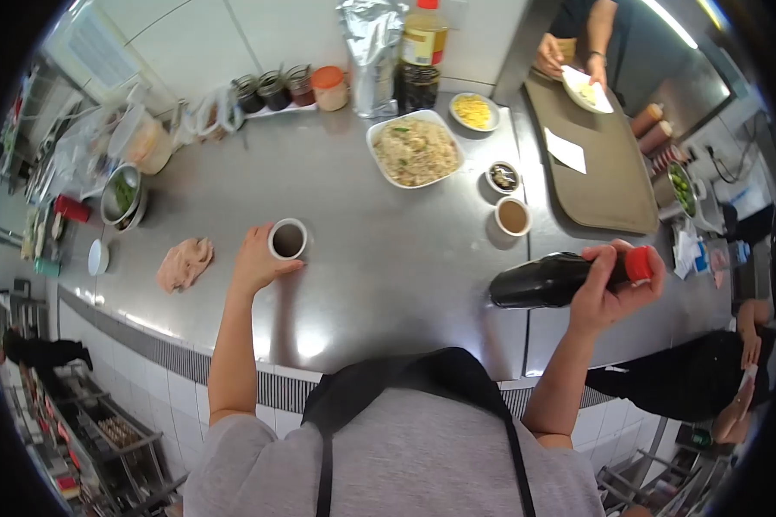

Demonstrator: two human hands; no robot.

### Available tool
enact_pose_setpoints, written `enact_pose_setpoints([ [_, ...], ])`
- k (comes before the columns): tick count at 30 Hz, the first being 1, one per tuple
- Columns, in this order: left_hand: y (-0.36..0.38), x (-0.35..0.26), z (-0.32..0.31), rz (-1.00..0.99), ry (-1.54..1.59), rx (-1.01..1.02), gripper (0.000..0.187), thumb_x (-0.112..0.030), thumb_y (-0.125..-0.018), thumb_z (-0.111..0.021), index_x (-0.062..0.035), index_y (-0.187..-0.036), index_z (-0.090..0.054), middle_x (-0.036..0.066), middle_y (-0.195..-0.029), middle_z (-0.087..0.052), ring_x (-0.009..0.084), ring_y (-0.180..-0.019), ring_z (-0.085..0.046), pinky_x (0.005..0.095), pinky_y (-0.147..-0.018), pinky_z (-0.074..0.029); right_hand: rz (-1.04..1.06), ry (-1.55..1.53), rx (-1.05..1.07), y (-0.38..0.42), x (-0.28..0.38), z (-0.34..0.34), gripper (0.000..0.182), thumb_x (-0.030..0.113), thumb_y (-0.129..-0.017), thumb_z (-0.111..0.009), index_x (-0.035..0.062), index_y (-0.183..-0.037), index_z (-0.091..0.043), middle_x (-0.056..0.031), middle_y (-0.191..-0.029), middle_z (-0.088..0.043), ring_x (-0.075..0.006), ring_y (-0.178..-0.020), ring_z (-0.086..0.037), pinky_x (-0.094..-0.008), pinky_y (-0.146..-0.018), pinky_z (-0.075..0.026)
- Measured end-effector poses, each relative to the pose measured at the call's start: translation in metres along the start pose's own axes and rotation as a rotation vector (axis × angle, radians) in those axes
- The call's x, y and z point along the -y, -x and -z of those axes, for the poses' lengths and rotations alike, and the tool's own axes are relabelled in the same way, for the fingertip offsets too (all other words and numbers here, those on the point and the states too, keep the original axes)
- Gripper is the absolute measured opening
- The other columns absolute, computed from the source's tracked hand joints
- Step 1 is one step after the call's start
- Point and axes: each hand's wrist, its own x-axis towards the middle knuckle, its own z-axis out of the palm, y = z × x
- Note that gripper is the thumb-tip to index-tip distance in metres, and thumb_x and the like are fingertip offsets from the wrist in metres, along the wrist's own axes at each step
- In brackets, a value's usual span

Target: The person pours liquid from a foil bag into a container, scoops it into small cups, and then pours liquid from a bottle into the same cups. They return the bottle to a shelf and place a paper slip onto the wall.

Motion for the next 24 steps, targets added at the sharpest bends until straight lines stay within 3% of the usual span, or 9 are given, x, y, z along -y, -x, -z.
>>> enact_pose_setpoints([
  [1, -0.001, -0.006, -0.002, 0.011, 0.023, -0.014, 0.079, -0.033, -0.051, -0.081, 0.0007, -0.114, -0.050, 0.017, -0.109, -0.052, 0.0315, -0.104, -0.050, 0.0378, -0.088, -0.042, -0.006, -0.002, -0.005, 0.001, -0.001, 0.000, 0.048, -0.008, -0.081, -0.052, 0.0057, -0.120, -0.027, -0.0141, -0.088, -0.051, -0.0139, -0.060, -0.053, -0.0243, -0.058, -0.047],
  [6, -0.008, -0.052, -0.036, -0.189, 0.037, 0.008, 0.076, -0.032, -0.050, -0.081, 0.0003, -0.111, -0.051, 0.016, -0.106, -0.052, 0.0315, -0.100, -0.052, 0.0376, -0.086, -0.043, 0.033, 0.013, 0.031, 0.000, -0.002, 0.002, 0.049, -0.010, -0.079, -0.053, 0.0058, -0.118, -0.028, -0.0134, -0.086, -0.051, -0.0136, -0.061, -0.054, -0.0232, -0.057, -0.047],
  [11, -0.014, -0.136, -0.086, -0.450, 0.198, 0.096, 0.073, -0.033, -0.052, -0.081, -0.0003, -0.111, -0.050, 0.015, -0.102, -0.051, 0.0314, -0.096, -0.053, 0.0371, -0.083, -0.044, 0.034, -0.005, 0.027, -0.001, -0.001, 0.002, 0.048, -0.010, -0.078, -0.053, 0.0062, -0.117, -0.029, -0.0106, -0.083, -0.050, -0.0128, -0.063, -0.052, -0.0228, -0.056, -0.045],
  [16, -0.042, -0.198, -0.130, -0.501, 0.230, 0.041, 0.076, -0.034, -0.055, -0.080, 0.0008, -0.115, -0.049, 0.016, -0.103, -0.051, 0.0310, -0.097, -0.053, 0.0374, -0.084, -0.044, 0.030, 0.029, 0.029, 0.002, -0.006, 0.005, 0.048, -0.009, -0.077, -0.056, 0.0058, -0.116, -0.032, -0.0093, -0.083, -0.051, -0.0129, -0.069, -0.050, -0.0252, -0.065, -0.042],
  [18, -0.052, -0.215, -0.139, -0.491, 0.204, 0.025, 0.077, -0.035, -0.056, -0.080, 0.0014, -0.116, -0.048, 0.016, -0.103, -0.050, 0.0313, -0.098, -0.053, 0.0377, -0.084, -0.044, 0.060, 0.111, 0.073, 0.001, -0.007, 0.009, 0.048, -0.009, -0.081, -0.050, 0.0082, -0.119, -0.027, -0.0118, -0.084, -0.051, -0.0130, -0.062, -0.054, -0.0236, -0.059, -0.047],
  [21, -0.064, -0.231, -0.149, -0.409, 0.197, 0.019, 0.091, -0.033, -0.059, -0.079, 0.0066, -0.128, -0.034, 0.020, -0.112, -0.049, 0.0327, -0.106, -0.050, 0.0361, -0.088, -0.044, 0.080, 0.121, 0.080, 0.000, -0.007, 0.008, 0.048, -0.009, -0.081, -0.050, 0.0084, -0.119, -0.027, -0.0117, -0.083, -0.051, -0.0127, -0.062, -0.054, -0.0232, -0.059, -0.046],
  [24, -0.071, -0.230, -0.159, -0.483, 0.282, -0.075, 0.096, -0.031, -0.060, -0.080, 0.0045, -0.132, -0.028, 0.022, -0.118, -0.046, 0.0336, -0.109, -0.048, 0.0359, -0.089, -0.043, 0.077, 0.141, 0.076, 0.001, -0.008, 0.009, 0.047, -0.010, -0.081, -0.050, 0.0086, -0.118, -0.027, -0.0112, -0.081, -0.051, -0.0125, -0.061, -0.054, -0.0230, -0.058, -0.046],
])
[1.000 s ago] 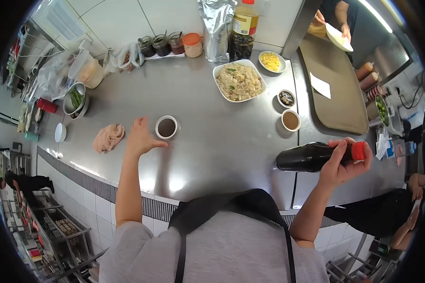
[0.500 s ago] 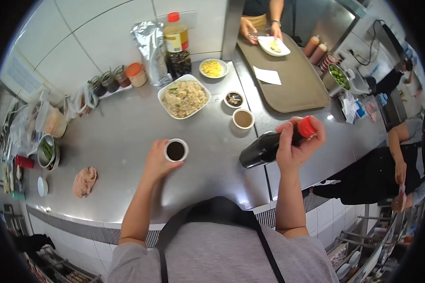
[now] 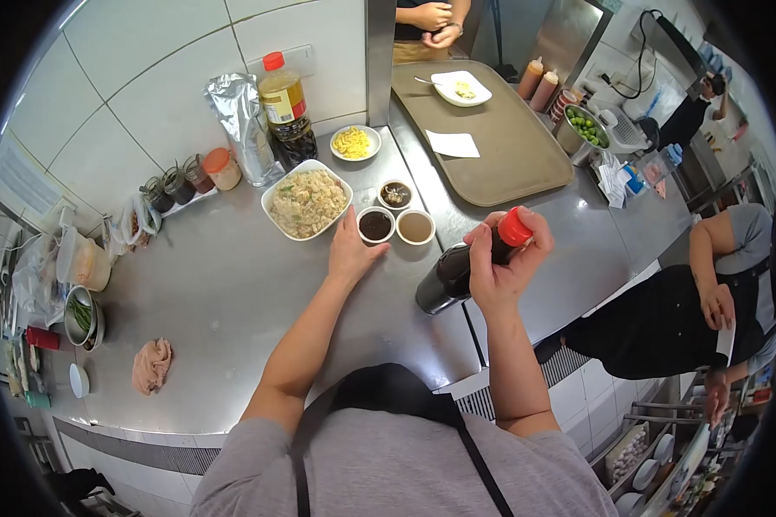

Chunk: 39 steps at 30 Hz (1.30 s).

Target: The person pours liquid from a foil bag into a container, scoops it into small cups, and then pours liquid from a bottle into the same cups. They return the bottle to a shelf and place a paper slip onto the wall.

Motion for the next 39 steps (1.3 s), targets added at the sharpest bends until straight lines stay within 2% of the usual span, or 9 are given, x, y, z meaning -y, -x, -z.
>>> enact_pose_setpoints([
  [3, 0.018, -0.003, 0.015, -0.024, 0.221, 0.016, 0.093, -0.028, -0.063, -0.078, 0.0017, -0.134, -0.026, 0.023, -0.120, -0.044, 0.0341, -0.110, -0.047, 0.0374, -0.091, -0.042, 0.003, -0.019, 0.014, 0.002, 0.001, -0.001, 0.050, -0.010, -0.081, -0.049, 0.0089, -0.122, -0.025, -0.0124, -0.082, -0.052, -0.0136, -0.061, -0.055, -0.0234, -0.060, -0.046],
  [6, 0.060, 0.025, 0.025, -0.179, 0.097, -0.076, 0.084, -0.026, -0.067, -0.075, 0.0002, -0.133, -0.029, 0.022, -0.120, -0.044, 0.0336, -0.109, -0.047, 0.0384, -0.090, -0.043, -0.254, -0.390, -0.112, 0.011, 0.008, -0.004, 0.061, -0.007, -0.073, -0.062, 0.0032, -0.124, -0.030, -0.0111, -0.093, -0.053, -0.0144, -0.076, -0.052, -0.0264, -0.071, -0.043],
  [8, 0.095, 0.032, 0.048, -0.156, 0.059, 0.012, 0.074, -0.023, -0.071, -0.073, -0.0004, -0.130, -0.033, 0.020, -0.120, -0.044, 0.0325, -0.108, -0.048, 0.0378, -0.089, -0.043, -0.573, -0.351, 0.216, 0.023, -0.002, 0.011, 0.077, -0.002, -0.067, -0.070, 0.0028, -0.130, -0.027, -0.0117, -0.101, -0.053, -0.0157, -0.084, -0.054, -0.0273, -0.077, -0.043],
  [12, 0.162, 0.035, 0.083, -0.143, 0.025, -0.034, 0.064, -0.021, -0.073, -0.071, -0.0013, -0.126, -0.040, 0.017, -0.120, -0.046, 0.0310, -0.106, -0.050, 0.0362, -0.088, -0.044, -0.444, -0.341, 0.202, 0.089, -0.031, 0.013, 0.095, 0.009, -0.056, -0.083, -0.0026, -0.130, -0.024, -0.0132, -0.115, -0.044, -0.0218, -0.102, -0.049, -0.0323, -0.088, -0.041],
  [18, 0.216, 0.031, 0.119, -0.056, 0.055, -0.074, 0.055, -0.019, -0.074, -0.070, -0.0033, -0.120, -0.046, 0.014, -0.117, -0.050, 0.0291, -0.104, -0.051, 0.0351, -0.085, -0.046, -0.551, -0.174, 0.318, 0.143, -0.049, -0.001, 0.096, 0.005, -0.056, -0.079, -0.0028, -0.131, -0.019, -0.0137, -0.119, -0.040, -0.0224, -0.106, -0.046, -0.0331, -0.092, -0.038],
  [23, 0.243, 0.040, 0.156, -0.047, 0.110, -0.136, 0.061, -0.022, -0.071, -0.073, -0.0032, -0.122, -0.045, 0.014, -0.119, -0.049, 0.0295, -0.109, -0.049, 0.0357, -0.090, -0.043, -0.534, -0.454, 0.407, 0.152, 0.028, -0.054, 0.096, 0.007, -0.053, -0.077, -0.0030, -0.131, -0.022, -0.0158, -0.124, -0.039, -0.0250, -0.112, -0.045, -0.0331, -0.095, -0.037],
  [32, 0.303, 0.065, 0.264, -0.028, 0.299, -0.209, 0.085, -0.034, -0.067, -0.075, -0.0032, -0.133, -0.031, 0.018, -0.127, -0.042, 0.0349, -0.118, -0.041, 0.0398, -0.097, -0.036, -0.431, -0.933, 0.947, 0.181, 0.180, -0.183, 0.094, 0.004, -0.054, -0.080, 0.0039, -0.126, -0.020, -0.0117, -0.115, -0.041, -0.0212, -0.100, -0.052, -0.0322, -0.082, -0.047],
  [36, 0.368, 0.106, 0.310, 0.128, 0.232, -0.247, 0.077, -0.032, -0.068, -0.075, -0.0027, -0.129, -0.037, 0.019, -0.123, -0.045, 0.0353, -0.113, -0.045, 0.0395, -0.095, -0.038, -0.362, -0.919, 0.820, 0.197, 0.220, -0.279, 0.094, 0.005, -0.059, -0.079, 0.0015, -0.128, -0.016, -0.0154, -0.123, -0.040, -0.0233, -0.099, -0.054, -0.0336, -0.082, -0.048],
  [39, 0.417, 0.143, 0.338, 0.226, 0.064, -0.363, 0.064, -0.024, -0.068, -0.074, -0.0013, -0.121, -0.045, 0.019, -0.116, -0.050, 0.0349, -0.107, -0.049, 0.0391, -0.090, -0.040, -0.443, -0.733, 0.680, 0.203, 0.227, -0.343, 0.085, 0.012, -0.058, -0.082, -0.0002, -0.125, -0.030, -0.0115, -0.105, -0.055, -0.0191, -0.096, -0.055, -0.0325, -0.083, -0.045],
])
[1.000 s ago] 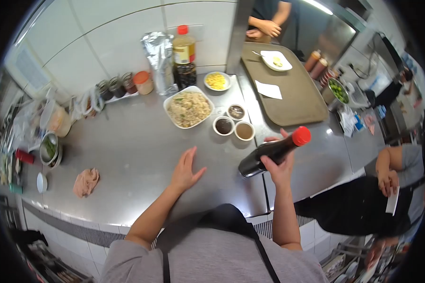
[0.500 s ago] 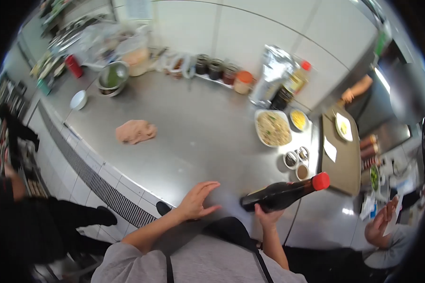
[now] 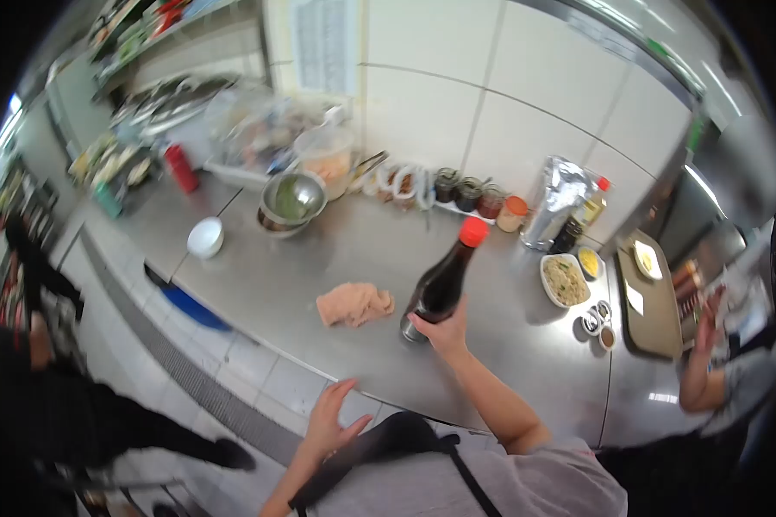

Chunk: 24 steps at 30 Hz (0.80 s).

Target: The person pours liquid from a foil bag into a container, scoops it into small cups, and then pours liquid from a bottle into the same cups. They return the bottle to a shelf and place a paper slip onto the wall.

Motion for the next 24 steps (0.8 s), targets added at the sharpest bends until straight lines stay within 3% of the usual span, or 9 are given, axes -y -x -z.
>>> enact_pose_setpoints([
  [3, 0.022, 0.043, 0.036, 0.073, -0.009, -0.071, 0.056, -0.014, -0.068, -0.072, 0.0000, -0.116, -0.048, 0.019, -0.111, -0.052, 0.0335, -0.102, -0.051, 0.0380, -0.087, -0.041, 0.060, 0.336, -0.198, -0.027, -0.020, -0.011, 0.083, 0.020, -0.060, -0.082, -0.0011, -0.125, -0.033, -0.0155, -0.105, -0.056, -0.0264, -0.096, -0.058, -0.0339, -0.083, -0.046],
  [6, 0.026, 0.077, 0.057, 0.068, -0.022, -0.134, 0.047, -0.010, -0.068, -0.070, 0.0005, -0.110, -0.052, 0.018, -0.100, -0.055, 0.0317, -0.091, -0.054, 0.0374, -0.080, -0.043, 0.012, 0.338, -0.288, -0.042, -0.013, -0.005, 0.083, 0.023, -0.059, -0.082, -0.0014, -0.124, -0.035, -0.0183, -0.109, -0.055, -0.0300, -0.099, -0.057, -0.0361, -0.084, -0.045],
  [8, 0.010, 0.095, 0.065, 0.044, -0.021, -0.165, 0.041, -0.008, -0.069, -0.069, 0.0006, -0.107, -0.054, 0.016, -0.091, -0.057, 0.0300, -0.083, -0.056, 0.0369, -0.074, -0.045, -0.023, 0.372, -0.355, -0.053, -0.019, 0.002, 0.084, 0.023, -0.058, -0.082, -0.0009, -0.124, -0.035, -0.0191, -0.111, -0.054, -0.0307, -0.101, -0.055, -0.0371, -0.086, -0.044],
  [10, -0.014, 0.111, 0.063, 0.169, 0.011, -0.138, 0.028, -0.006, -0.071, -0.065, -0.0006, -0.098, -0.059, 0.012, -0.075, -0.055, 0.0271, -0.068, -0.055, 0.0355, -0.062, -0.044, -0.060, 0.414, -0.423, -0.063, -0.028, 0.018, 0.085, 0.023, -0.057, -0.082, -0.0004, -0.125, -0.035, -0.0199, -0.113, -0.052, -0.0314, -0.104, -0.053, -0.0381, -0.088, -0.043],
  [13, -0.072, 0.121, 0.041, 0.026, -0.043, -0.103, 0.020, -0.005, -0.074, -0.061, -0.0022, -0.093, -0.061, 0.009, -0.065, -0.052, 0.0259, -0.060, -0.053, 0.0342, -0.057, -0.042, 0.029, 0.512, -0.538, -0.090, -0.043, 0.033, 0.083, 0.020, -0.056, -0.083, 0.0003, -0.121, -0.035, -0.0174, -0.104, -0.054, -0.0323, -0.096, -0.055, -0.0381, -0.084, -0.044],
  [15, -0.112, 0.120, 0.019, -0.008, -0.038, -0.006, 0.022, -0.008, -0.076, -0.059, -0.0032, -0.097, -0.059, 0.013, -0.075, -0.054, 0.0282, -0.068, -0.054, 0.0348, -0.061, -0.043, 0.037, 0.587, -0.612, -0.108, -0.055, 0.048, 0.089, 0.019, -0.052, -0.083, -0.0004, -0.125, -0.035, -0.0217, -0.116, -0.048, -0.0348, -0.107, -0.047, -0.0411, -0.093, -0.038],
  [18, -0.159, 0.114, -0.023, -0.196, -0.229, -0.124, 0.031, -0.015, -0.074, -0.059, -0.0055, -0.103, -0.056, 0.018, -0.095, -0.050, 0.0341, -0.087, -0.051, 0.0412, -0.074, -0.042, -0.005, 0.557, -0.631, -0.129, -0.068, 0.078, 0.091, 0.026, -0.054, -0.082, 0.0018, -0.127, -0.034, -0.0217, -0.119, -0.045, -0.0373, -0.112, -0.042, -0.0424, -0.095, -0.036],
  [21, -0.174, 0.129, -0.048, -0.208, -0.430, -0.208, 0.034, -0.019, -0.071, -0.059, -0.0068, -0.103, -0.057, 0.017, -0.092, -0.051, 0.0349, -0.086, -0.050, 0.0421, -0.076, -0.042, -0.070, 0.637, -0.683, -0.144, -0.073, 0.098, 0.093, 0.032, -0.056, -0.081, 0.0036, -0.129, -0.031, -0.0215, -0.119, -0.046, -0.0382, -0.113, -0.041, -0.0435, -0.096, -0.035],
  [24, -0.178, 0.124, -0.048, -0.180, -0.336, -0.215, 0.030, -0.016, -0.070, -0.057, -0.0038, -0.097, -0.058, 0.017, -0.091, -0.049, 0.0355, -0.083, -0.050, 0.0420, -0.074, -0.043, -0.170, 0.690, -0.730, -0.157, -0.075, 0.117, 0.097, 0.035, -0.056, -0.081, 0.0062, -0.131, -0.027, -0.0215, -0.120, -0.045, -0.0387, -0.114, -0.041, -0.0444, -0.095, -0.036],
])
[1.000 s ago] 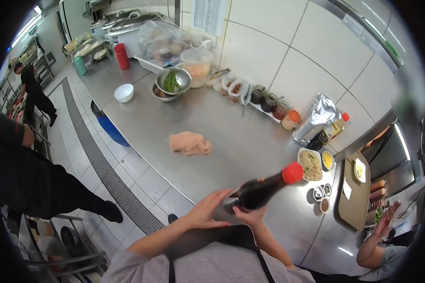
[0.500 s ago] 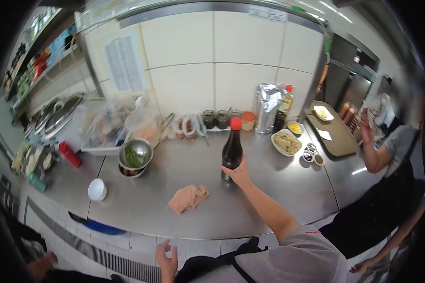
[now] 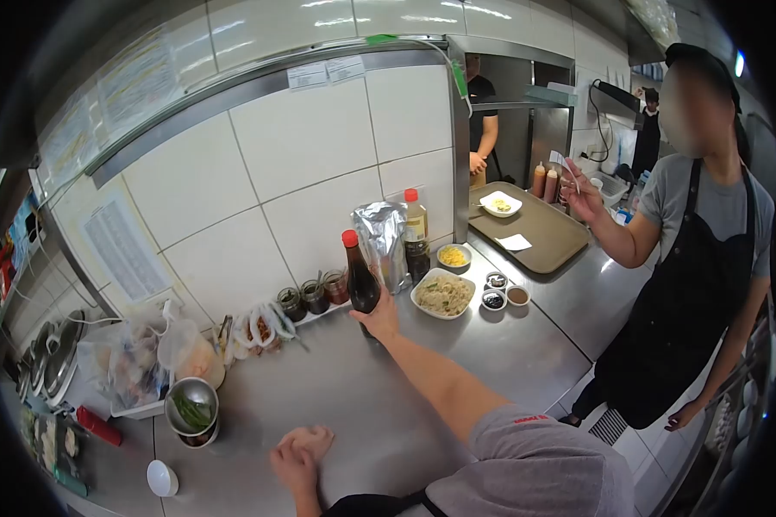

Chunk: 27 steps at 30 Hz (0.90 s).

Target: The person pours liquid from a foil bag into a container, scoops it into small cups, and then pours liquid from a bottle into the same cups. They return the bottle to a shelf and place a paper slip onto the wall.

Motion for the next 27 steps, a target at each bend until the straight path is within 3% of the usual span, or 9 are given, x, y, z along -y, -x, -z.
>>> enact_pose_setpoints([
  [4, 0.000, -0.005, -0.001, 0.036, -0.050, -0.035, 0.029, -0.014, -0.069, -0.057, -0.0037, -0.096, -0.058, 0.017, -0.091, -0.049, 0.0355, -0.082, -0.050, 0.0420, -0.072, -0.043, -0.105, 0.055, 0.016, -0.026, -0.009, -0.007, 0.098, 0.038, -0.056, -0.081, 0.0090, -0.132, -0.026, -0.0209, -0.121, -0.044, -0.0388, -0.113, -0.042, -0.0463, -0.093, -0.037],
  [9, 0.002, -0.003, -0.003, 0.064, -0.066, -0.027, 0.029, -0.018, -0.069, -0.058, -0.0069, -0.096, -0.060, 0.016, -0.089, -0.050, 0.0339, -0.083, -0.050, 0.0419, -0.072, -0.042, -0.010, 0.039, 0.021, -0.048, -0.015, -0.014, 0.101, 0.039, -0.056, -0.081, 0.0096, -0.134, -0.023, -0.0215, -0.121, -0.043, -0.0395, -0.112, -0.042, -0.0479, -0.092, -0.037],
  [15, 0.004, -0.006, -0.003, 0.030, -0.120, -0.074, 0.026, -0.015, -0.068, -0.058, -0.0044, -0.092, -0.059, 0.016, -0.087, -0.048, 0.0338, -0.079, -0.050, 0.0410, -0.070, -0.043, 0.037, -0.080, 0.118, 0.020, -0.036, -0.013, 0.115, 0.038, -0.067, -0.074, -0.0015, -0.139, 0.007, -0.0316, -0.131, -0.026, -0.0427, -0.122, -0.029, -0.0444, -0.102, -0.027],
  [16, 0.002, -0.008, -0.002, 0.025, -0.118, -0.082, 0.026, -0.015, -0.068, -0.058, -0.0044, -0.092, -0.059, 0.016, -0.087, -0.048, 0.0338, -0.079, -0.050, 0.0410, -0.070, -0.043, 0.076, -0.168, 0.260, 0.053, -0.030, 0.007, 0.102, 0.033, -0.074, -0.069, -0.0029, -0.139, 0.001, -0.0310, -0.133, -0.024, -0.0418, -0.121, -0.031, -0.0441, -0.102, -0.028],
  [17, 0.002, -0.011, -0.001, 0.053, -0.104, -0.071, 0.026, -0.015, -0.069, -0.058, -0.0046, -0.093, -0.059, 0.016, -0.087, -0.048, 0.0338, -0.080, -0.050, 0.0408, -0.070, -0.043, 0.291, -0.112, 0.325, 0.089, -0.038, 0.019, 0.089, 0.032, -0.076, -0.065, -0.0010, -0.139, -0.012, -0.0265, -0.129, -0.034, -0.0405, -0.117, -0.037, -0.0445, -0.101, -0.030],
  [18, 0.003, -0.012, -0.001, 0.081, -0.092, -0.051, 0.026, -0.015, -0.069, -0.058, -0.0047, -0.093, -0.059, 0.016, -0.087, -0.048, 0.0337, -0.081, -0.050, 0.0405, -0.070, -0.043, 0.380, 0.141, 0.600, 0.121, -0.033, 0.042, 0.061, 0.029, -0.078, -0.062, 0.0012, -0.127, -0.039, -0.0201, -0.118, -0.046, -0.0369, -0.111, -0.044, -0.0436, -0.095, -0.035],
  [20, 0.003, -0.008, -0.001, 0.075, -0.073, -0.044, 0.027, -0.016, -0.070, -0.058, -0.0047, -0.094, -0.059, 0.016, -0.088, -0.048, 0.0338, -0.081, -0.050, 0.0407, -0.070, -0.043, 0.948, 0.170, 0.798, 0.148, -0.029, 0.058, 0.035, 0.025, -0.079, -0.058, 0.0039, -0.107, -0.055, -0.0143, -0.107, -0.052, -0.0312, -0.105, -0.048, -0.0406, -0.089, -0.039],
  [23, 0.005, -0.004, -0.001, 0.098, -0.049, -0.021, 0.028, -0.018, -0.071, -0.058, -0.0050, -0.095, -0.060, 0.015, -0.090, -0.048, 0.0326, -0.083, -0.050, 0.0403, -0.072, -0.042, 0.858, 0.133, 0.795, 0.153, -0.013, 0.071, 0.021, 0.021, -0.079, -0.057, 0.0058, -0.093, -0.058, -0.0111, -0.103, -0.053, -0.0264, -0.101, -0.050, -0.0374, -0.086, -0.040],
  [27, 0.010, 0.002, -0.003, 0.136, -0.051, -0.017, 0.030, -0.021, -0.073, -0.059, -0.0052, -0.098, -0.060, 0.013, -0.092, -0.048, 0.0309, -0.086, -0.050, 0.0388, -0.076, -0.042, 0.767, 0.094, 0.787, 0.153, -0.015, 0.067, 0.019, 0.020, -0.079, -0.056, 0.0057, -0.091, -0.058, -0.0105, -0.101, -0.054, -0.0254, -0.100, -0.050, -0.0380, -0.089, -0.039],
])
